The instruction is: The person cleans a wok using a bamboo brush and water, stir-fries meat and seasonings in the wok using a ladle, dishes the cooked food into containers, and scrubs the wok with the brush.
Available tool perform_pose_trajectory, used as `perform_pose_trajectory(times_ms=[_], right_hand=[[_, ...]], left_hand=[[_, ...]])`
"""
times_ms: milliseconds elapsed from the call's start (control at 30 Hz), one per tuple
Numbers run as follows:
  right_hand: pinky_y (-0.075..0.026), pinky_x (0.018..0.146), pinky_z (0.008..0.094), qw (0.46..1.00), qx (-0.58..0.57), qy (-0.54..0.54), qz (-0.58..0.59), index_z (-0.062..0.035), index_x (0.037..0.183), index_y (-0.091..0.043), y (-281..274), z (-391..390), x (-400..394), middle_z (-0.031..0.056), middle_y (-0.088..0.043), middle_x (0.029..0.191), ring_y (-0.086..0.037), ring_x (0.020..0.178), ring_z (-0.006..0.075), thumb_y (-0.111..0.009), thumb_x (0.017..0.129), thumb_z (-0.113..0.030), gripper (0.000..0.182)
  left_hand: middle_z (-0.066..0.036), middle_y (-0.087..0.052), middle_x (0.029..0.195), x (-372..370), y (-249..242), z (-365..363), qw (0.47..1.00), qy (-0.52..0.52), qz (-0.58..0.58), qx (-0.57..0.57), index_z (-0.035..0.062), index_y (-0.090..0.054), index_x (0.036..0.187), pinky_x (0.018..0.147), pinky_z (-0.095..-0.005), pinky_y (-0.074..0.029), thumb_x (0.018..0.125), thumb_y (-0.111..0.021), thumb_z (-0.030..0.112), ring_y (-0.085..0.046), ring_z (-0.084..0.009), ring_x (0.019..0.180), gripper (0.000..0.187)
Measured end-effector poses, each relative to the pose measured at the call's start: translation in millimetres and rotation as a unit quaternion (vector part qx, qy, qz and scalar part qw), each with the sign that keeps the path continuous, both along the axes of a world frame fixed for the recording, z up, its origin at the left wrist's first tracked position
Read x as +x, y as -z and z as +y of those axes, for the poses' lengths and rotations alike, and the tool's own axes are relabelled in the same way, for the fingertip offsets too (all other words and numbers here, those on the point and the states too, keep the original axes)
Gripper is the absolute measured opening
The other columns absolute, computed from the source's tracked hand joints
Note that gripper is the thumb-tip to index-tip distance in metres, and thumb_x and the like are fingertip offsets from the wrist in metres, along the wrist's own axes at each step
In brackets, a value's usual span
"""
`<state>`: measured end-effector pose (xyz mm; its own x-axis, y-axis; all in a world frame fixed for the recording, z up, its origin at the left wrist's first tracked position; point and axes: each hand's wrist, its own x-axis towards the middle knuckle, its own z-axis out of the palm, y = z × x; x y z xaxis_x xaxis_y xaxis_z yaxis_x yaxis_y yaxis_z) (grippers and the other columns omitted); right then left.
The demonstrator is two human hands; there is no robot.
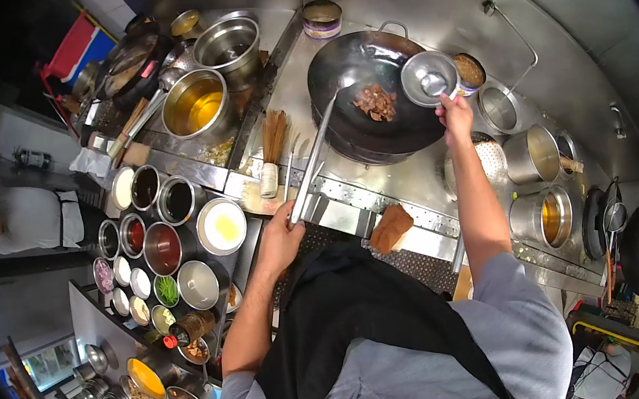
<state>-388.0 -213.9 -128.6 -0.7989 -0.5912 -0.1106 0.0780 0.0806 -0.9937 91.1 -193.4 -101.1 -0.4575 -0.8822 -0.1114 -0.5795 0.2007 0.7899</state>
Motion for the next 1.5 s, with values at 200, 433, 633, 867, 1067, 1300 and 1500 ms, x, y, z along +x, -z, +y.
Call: perform_pose_trajectory(times_ms=[200, 433, 633, 867, 1067, 1300, 1500], right_hand=[[-0.045, 0.051, 0.0271, 0.970, -0.103, 0.030, -0.218, -0.0122, 0.095, -0.059, 10, 47, 34, 0.0009, -0.062, 0.074, -0.062, 0.063, 0.0146, -0.065, 0.092, -0.018, 0.009], [-0.037, 0.050, 0.0248, 0.944, -0.163, 0.120, -0.261, -0.0123, 0.080, -0.054, 30, 112, 118, -0.0019, -0.052, 0.063, -0.049, 0.056, 0.0102, -0.062, 0.094, -0.021, 0.018], [-0.041, 0.052, 0.0277, 0.956, -0.073, 0.088, -0.270, -0.0101, 0.078, -0.054, 22, 142, 229, 0.0014, -0.055, 0.063, -0.051, 0.054, 0.0145, -0.060, 0.092, -0.021, 0.019], [-0.042, 0.049, 0.0273, 0.962, -0.029, 0.008, -0.271, -0.0100, 0.078, -0.053, 10, 139, 329, 0.0019, -0.054, 0.066, -0.051, 0.053, 0.0139, -0.057, 0.091, -0.012, 0.013], [-0.041, 0.048, 0.0261, 0.968, -0.022, -0.036, -0.248, -0.0105, 0.083, -0.054, -5, 147, 357, 0.0003, -0.054, 0.066, -0.051, 0.055, 0.0116, -0.057, 0.090, -0.012, 0.007], [-0.041, 0.048, 0.0270, 0.973, -0.021, -0.037, -0.227, -0.0097, 0.085, -0.053, -1, 158, 359, 0.0017, -0.054, 0.069, -0.050, 0.055, 0.0133, -0.057, 0.090, -0.012, 0.007], [-0.042, 0.049, 0.0273, 0.969, -0.022, -0.009, -0.245, -0.0093, 0.084, -0.053, 1, 162, 362, 0.0022, -0.054, 0.068, -0.050, 0.055, 0.0137, -0.057, 0.090, -0.012, 0.008]], left_hand=[[0.001, -0.051, 0.067, 96, -96, 29, 0.921, -0.088, 0.238, 0.297, 0.0023, -0.043, 0.138, 0.042, -0.0243, -0.039, 0.094, -0.059, 0.003, -0.046, -0.0082, 0.046, 0.047], [0.002, -0.050, 0.067, 297, -161, 89, 0.910, -0.269, 0.223, 0.223, 0.0007, -0.043, 0.142, 0.043, -0.0210, -0.038, 0.094, -0.054, 0.003, -0.046, -0.0074, 0.045, 0.049], [0.001, -0.051, 0.068, 397, -138, 100, 0.895, -0.364, 0.168, 0.197, 0.0023, -0.045, 0.142, 0.044, -0.0226, -0.040, 0.091, -0.050, 0.000, -0.046, -0.0080, 0.046, 0.052], [0.001, -0.051, 0.068, 440, -69, 76, 0.883, -0.395, 0.154, 0.202, 0.0016, -0.058, 0.117, 0.045, -0.0248, -0.043, 0.088, -0.051, 0.004, -0.049, -0.0099, 0.046, 0.029], [0.000, -0.053, 0.065, 448, -54, 67, 0.887, -0.394, 0.133, 0.203, 0.0013, -0.058, 0.118, 0.045, -0.0256, -0.043, 0.087, -0.053, 0.005, -0.051, -0.0108, 0.047, 0.031], [-0.001, -0.054, 0.067, 452, -56, 65, 0.873, -0.396, 0.170, 0.227, 0.0016, -0.057, 0.125, 0.044, -0.0255, -0.044, 0.087, -0.052, 0.005, -0.051, -0.0115, 0.047, 0.038], [0.002, -0.050, 0.066, 451, -74, 70, 0.760, -0.465, 0.339, 0.300, 0.0064, -0.051, 0.132, 0.039, -0.0238, -0.036, 0.089, -0.051, 0.004, -0.045, -0.0096, 0.043, 0.043]])
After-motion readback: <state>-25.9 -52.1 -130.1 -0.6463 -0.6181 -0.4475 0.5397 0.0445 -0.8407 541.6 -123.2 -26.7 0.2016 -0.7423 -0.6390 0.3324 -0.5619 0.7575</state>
